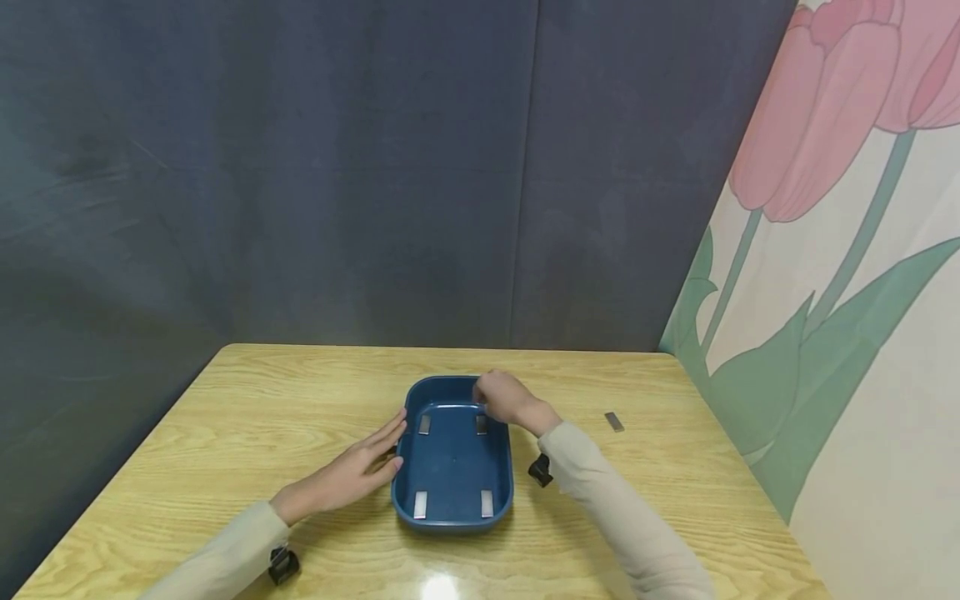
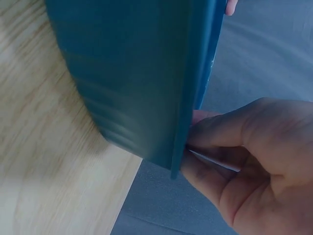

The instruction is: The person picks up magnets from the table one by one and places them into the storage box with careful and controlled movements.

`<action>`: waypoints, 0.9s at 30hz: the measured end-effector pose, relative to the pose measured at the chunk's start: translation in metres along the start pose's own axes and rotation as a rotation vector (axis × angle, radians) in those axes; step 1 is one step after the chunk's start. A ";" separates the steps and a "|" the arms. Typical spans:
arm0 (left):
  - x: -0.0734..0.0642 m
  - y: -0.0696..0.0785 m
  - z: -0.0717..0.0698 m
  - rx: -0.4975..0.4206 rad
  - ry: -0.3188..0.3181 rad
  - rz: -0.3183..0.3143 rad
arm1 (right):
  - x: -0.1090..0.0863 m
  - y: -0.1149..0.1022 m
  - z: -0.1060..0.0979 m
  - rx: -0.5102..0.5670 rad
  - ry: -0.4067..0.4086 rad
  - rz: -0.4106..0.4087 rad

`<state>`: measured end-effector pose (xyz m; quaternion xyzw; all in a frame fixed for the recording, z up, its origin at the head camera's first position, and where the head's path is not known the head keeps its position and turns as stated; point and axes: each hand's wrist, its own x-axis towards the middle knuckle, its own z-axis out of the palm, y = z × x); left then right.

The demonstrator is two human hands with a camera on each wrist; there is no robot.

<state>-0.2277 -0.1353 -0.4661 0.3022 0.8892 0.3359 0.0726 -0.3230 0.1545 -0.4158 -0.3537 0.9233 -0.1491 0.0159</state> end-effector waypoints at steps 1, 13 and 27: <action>0.000 0.000 0.000 -0.001 0.000 -0.001 | -0.001 0.000 -0.001 0.005 0.002 0.002; 0.000 -0.002 0.001 -0.007 0.005 -0.005 | -0.007 0.005 -0.007 0.002 0.034 -0.036; 0.000 -0.001 0.001 -0.009 -0.001 -0.014 | -0.015 0.010 -0.016 0.017 0.082 -0.081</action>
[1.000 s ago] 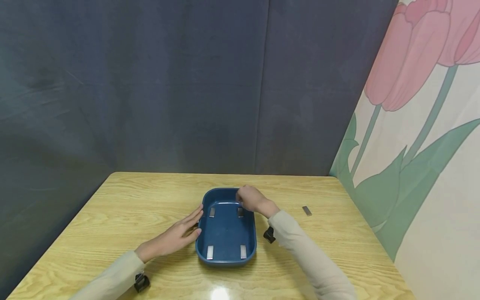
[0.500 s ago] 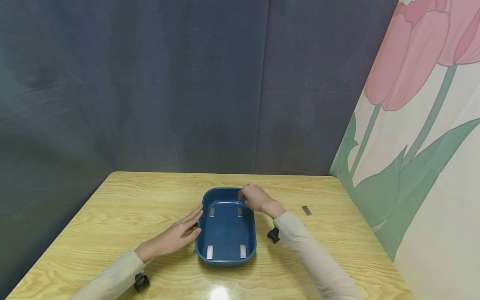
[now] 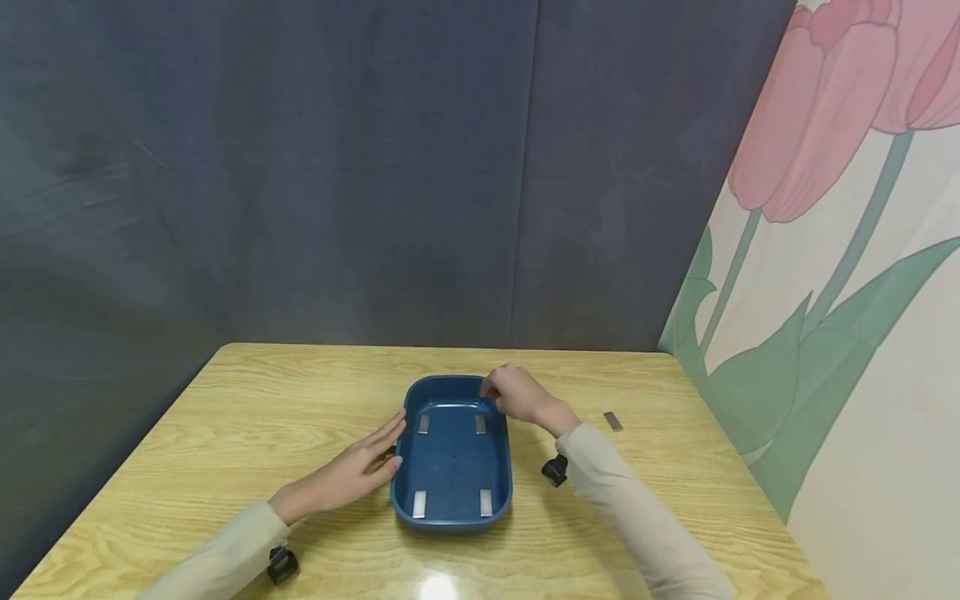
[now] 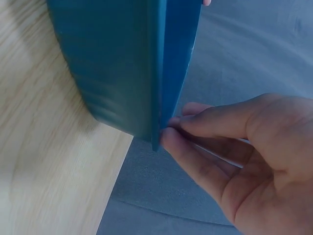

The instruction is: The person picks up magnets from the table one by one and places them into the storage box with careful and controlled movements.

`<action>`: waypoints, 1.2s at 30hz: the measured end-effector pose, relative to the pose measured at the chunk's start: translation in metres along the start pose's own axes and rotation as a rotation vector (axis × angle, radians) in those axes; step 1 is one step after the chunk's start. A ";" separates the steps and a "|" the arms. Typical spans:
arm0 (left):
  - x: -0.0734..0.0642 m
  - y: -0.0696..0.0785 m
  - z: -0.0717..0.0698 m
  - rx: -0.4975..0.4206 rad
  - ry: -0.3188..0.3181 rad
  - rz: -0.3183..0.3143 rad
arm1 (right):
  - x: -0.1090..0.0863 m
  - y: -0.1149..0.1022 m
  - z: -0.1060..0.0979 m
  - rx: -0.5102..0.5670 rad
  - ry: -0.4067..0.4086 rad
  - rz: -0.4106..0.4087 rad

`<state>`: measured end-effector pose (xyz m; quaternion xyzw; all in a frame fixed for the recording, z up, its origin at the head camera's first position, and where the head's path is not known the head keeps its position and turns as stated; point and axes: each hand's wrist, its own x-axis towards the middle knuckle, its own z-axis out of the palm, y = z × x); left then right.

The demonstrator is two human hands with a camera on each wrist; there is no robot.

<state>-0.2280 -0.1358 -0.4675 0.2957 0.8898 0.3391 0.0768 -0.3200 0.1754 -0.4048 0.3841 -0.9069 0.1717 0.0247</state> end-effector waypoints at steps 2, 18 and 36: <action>0.000 0.000 0.000 0.003 -0.002 -0.001 | -0.002 0.000 -0.001 0.002 0.010 -0.010; -0.001 -0.001 -0.001 0.009 0.004 0.013 | -0.009 -0.002 -0.007 0.010 0.025 -0.014; 0.000 -0.002 -0.001 0.012 -0.002 0.016 | -0.018 0.015 -0.005 0.048 0.032 0.019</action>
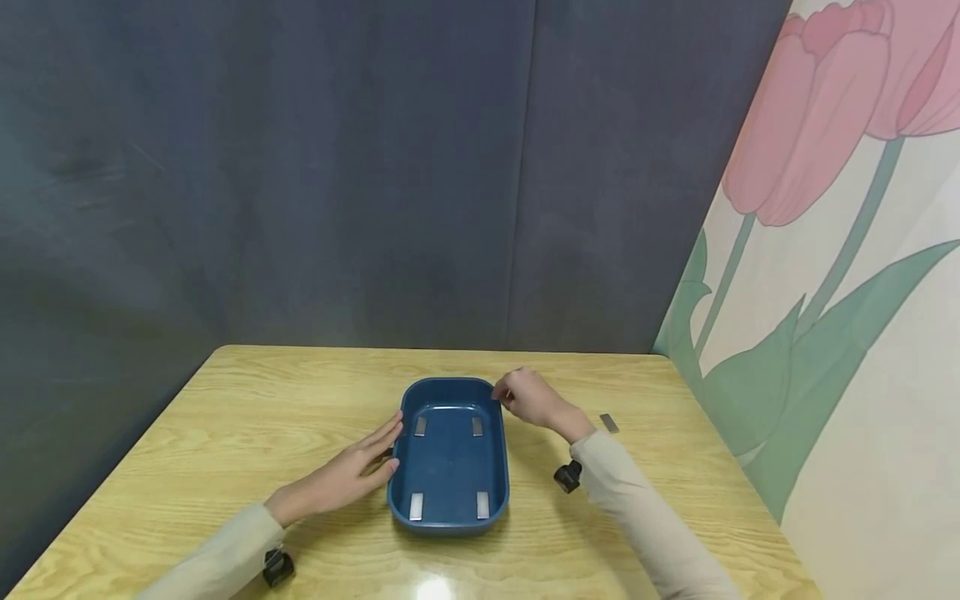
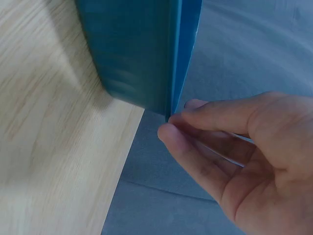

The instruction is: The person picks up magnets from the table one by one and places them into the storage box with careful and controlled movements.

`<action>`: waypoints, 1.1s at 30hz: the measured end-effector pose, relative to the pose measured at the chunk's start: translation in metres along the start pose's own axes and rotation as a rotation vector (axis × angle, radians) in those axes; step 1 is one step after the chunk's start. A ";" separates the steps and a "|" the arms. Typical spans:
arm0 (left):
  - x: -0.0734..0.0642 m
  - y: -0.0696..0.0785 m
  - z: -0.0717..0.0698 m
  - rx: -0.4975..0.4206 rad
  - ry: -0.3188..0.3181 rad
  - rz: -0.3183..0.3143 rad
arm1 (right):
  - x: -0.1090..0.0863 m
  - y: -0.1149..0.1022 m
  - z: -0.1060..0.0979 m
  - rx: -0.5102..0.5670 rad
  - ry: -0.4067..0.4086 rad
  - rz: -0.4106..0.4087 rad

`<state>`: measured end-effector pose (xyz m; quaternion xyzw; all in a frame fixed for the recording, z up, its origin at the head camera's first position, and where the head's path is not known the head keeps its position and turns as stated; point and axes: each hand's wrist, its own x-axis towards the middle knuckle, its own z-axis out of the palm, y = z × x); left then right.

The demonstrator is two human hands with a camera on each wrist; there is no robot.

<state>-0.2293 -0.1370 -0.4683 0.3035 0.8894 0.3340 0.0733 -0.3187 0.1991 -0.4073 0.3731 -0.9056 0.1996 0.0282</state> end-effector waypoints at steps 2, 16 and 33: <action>0.000 0.000 0.000 -0.002 -0.001 -0.001 | -0.001 0.002 0.000 0.003 -0.003 0.009; 0.000 -0.002 0.000 -0.008 -0.003 -0.001 | -0.009 0.015 0.001 0.015 -0.014 0.042; -0.002 -0.005 0.000 -0.004 0.004 -0.004 | -0.019 0.027 0.001 0.009 -0.010 0.074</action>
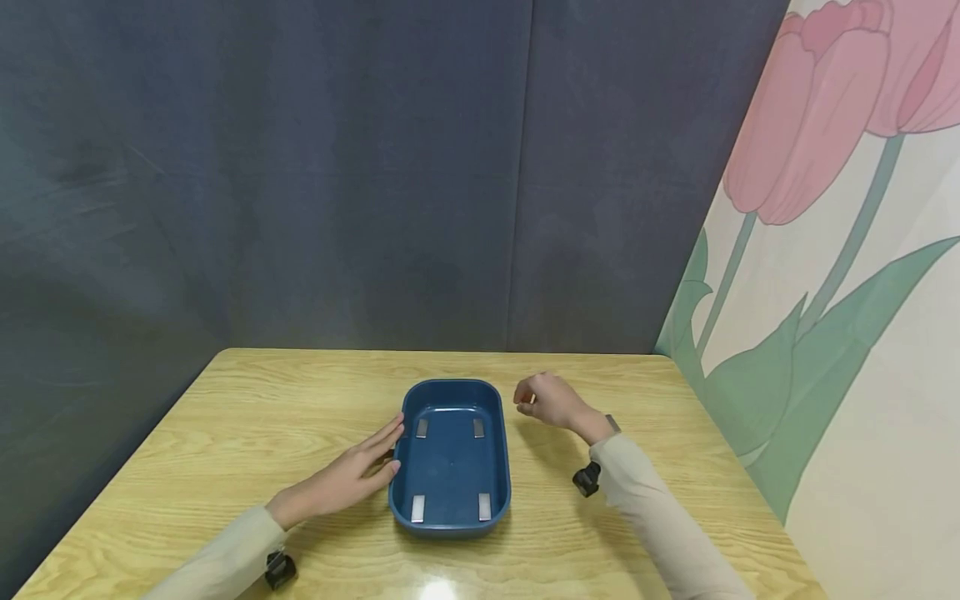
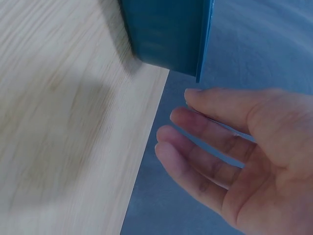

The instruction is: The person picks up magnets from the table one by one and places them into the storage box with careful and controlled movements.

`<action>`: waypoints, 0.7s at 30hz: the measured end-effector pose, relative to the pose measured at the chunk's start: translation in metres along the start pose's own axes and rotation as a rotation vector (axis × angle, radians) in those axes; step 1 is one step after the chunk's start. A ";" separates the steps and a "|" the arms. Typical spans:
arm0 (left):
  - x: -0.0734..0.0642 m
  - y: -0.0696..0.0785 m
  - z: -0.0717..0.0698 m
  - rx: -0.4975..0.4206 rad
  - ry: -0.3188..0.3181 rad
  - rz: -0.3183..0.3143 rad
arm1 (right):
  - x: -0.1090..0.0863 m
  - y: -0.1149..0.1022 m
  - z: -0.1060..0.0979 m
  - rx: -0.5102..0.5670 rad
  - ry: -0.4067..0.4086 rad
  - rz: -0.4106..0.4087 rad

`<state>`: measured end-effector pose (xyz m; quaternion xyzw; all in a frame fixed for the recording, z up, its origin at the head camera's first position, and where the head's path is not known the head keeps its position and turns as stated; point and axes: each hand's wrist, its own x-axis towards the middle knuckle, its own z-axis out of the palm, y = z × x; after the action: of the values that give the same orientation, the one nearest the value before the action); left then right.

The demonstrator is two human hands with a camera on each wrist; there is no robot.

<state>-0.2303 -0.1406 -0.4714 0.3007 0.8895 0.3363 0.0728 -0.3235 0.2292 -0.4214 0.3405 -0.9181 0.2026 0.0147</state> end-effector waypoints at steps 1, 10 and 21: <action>0.000 0.000 0.000 0.000 0.001 0.001 | 0.000 0.000 0.000 0.004 0.000 0.006; 0.001 -0.001 0.000 -0.008 -0.004 0.004 | -0.005 0.009 -0.002 0.034 0.000 0.013; 0.001 0.000 0.000 0.001 -0.007 0.000 | -0.014 0.021 -0.006 0.061 -0.013 0.044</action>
<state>-0.2313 -0.1399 -0.4712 0.3020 0.8893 0.3350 0.0757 -0.3272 0.2545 -0.4260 0.3217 -0.9188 0.2286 -0.0062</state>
